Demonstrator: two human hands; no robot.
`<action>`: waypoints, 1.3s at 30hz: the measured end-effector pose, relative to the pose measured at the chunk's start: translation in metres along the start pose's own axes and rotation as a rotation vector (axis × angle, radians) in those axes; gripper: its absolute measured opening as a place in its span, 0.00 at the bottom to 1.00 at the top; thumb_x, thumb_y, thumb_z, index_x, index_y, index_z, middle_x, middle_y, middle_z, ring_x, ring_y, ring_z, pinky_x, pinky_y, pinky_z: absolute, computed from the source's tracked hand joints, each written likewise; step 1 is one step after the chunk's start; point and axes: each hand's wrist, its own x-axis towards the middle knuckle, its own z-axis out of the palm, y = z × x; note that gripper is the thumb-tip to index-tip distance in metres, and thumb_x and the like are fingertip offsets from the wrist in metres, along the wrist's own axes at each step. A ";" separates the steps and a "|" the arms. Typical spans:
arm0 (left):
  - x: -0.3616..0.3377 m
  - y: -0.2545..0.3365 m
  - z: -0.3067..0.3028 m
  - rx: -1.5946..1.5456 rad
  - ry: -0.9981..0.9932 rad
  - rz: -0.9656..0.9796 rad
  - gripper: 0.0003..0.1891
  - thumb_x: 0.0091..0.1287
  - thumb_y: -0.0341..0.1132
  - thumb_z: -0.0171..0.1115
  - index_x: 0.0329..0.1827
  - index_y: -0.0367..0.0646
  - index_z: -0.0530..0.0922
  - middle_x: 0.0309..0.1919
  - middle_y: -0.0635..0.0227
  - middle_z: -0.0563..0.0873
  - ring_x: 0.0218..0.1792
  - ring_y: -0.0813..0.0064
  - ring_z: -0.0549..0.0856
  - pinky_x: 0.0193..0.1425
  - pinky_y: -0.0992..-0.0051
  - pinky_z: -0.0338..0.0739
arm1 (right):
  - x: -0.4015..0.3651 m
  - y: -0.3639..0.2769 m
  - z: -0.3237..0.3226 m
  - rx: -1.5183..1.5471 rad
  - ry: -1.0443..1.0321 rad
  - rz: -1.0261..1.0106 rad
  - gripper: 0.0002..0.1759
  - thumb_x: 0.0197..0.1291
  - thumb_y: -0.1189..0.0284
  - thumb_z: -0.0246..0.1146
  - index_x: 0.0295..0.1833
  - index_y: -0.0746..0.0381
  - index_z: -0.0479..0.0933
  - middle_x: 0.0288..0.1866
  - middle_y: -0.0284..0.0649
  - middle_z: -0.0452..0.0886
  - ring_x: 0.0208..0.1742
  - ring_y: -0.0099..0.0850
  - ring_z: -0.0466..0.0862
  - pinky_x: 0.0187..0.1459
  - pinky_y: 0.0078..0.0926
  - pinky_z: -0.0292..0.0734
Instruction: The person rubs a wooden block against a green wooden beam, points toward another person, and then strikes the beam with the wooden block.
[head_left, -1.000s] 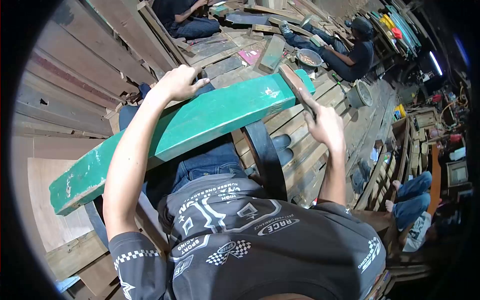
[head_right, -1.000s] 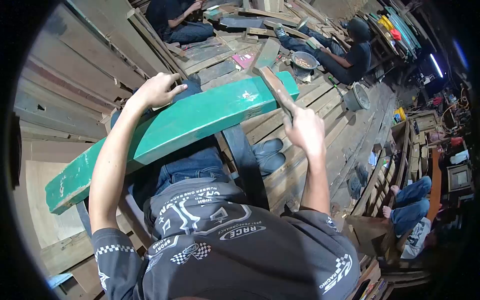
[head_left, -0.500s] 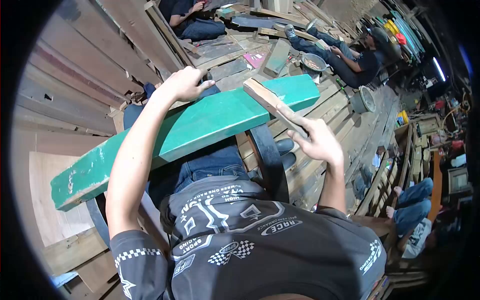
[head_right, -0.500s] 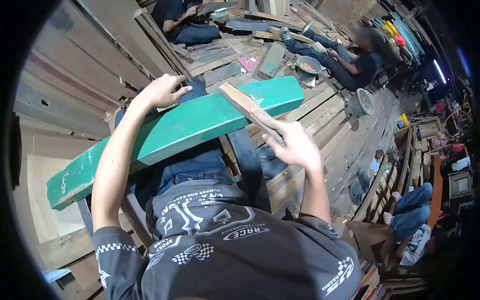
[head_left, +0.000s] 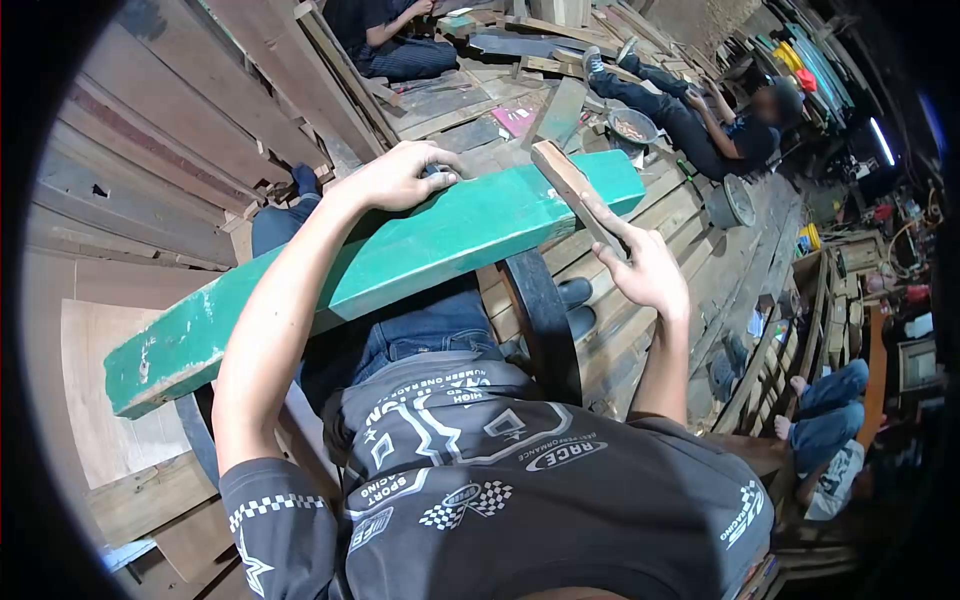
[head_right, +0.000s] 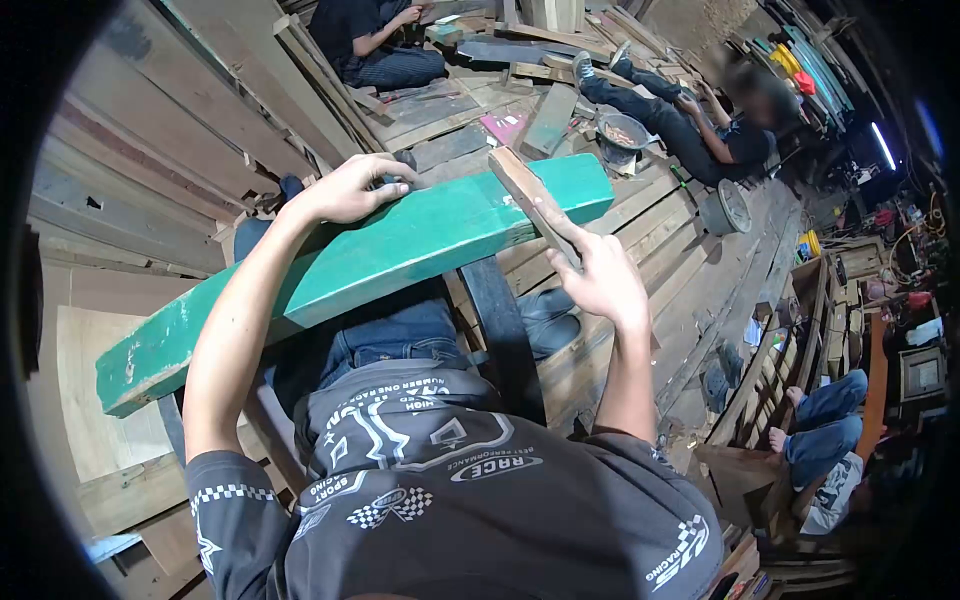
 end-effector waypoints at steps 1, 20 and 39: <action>0.000 0.000 -0.001 -0.014 -0.004 0.010 0.12 0.73 0.33 0.59 0.54 0.40 0.83 0.45 0.52 0.85 0.51 0.55 0.84 0.57 0.61 0.76 | -0.001 -0.001 0.000 0.009 0.001 -0.003 0.31 0.61 0.71 0.64 0.72 0.48 0.71 0.53 0.57 0.81 0.56 0.55 0.79 0.55 0.41 0.76; 0.003 -0.006 0.007 0.022 0.080 -0.011 0.11 0.73 0.35 0.59 0.48 0.36 0.80 0.41 0.50 0.84 0.46 0.53 0.84 0.52 0.60 0.76 | 0.002 0.015 0.013 0.086 0.097 -0.171 0.34 0.61 0.69 0.63 0.74 0.43 0.68 0.40 0.60 0.83 0.44 0.57 0.84 0.46 0.44 0.78; 0.018 -0.005 0.020 -0.088 0.091 -0.267 0.14 0.68 0.40 0.65 0.39 0.34 0.83 0.32 0.59 0.87 0.35 0.74 0.84 0.45 0.69 0.78 | 0.005 0.017 0.015 0.059 0.052 -0.114 0.36 0.59 0.68 0.65 0.74 0.43 0.67 0.39 0.62 0.83 0.45 0.57 0.83 0.46 0.43 0.78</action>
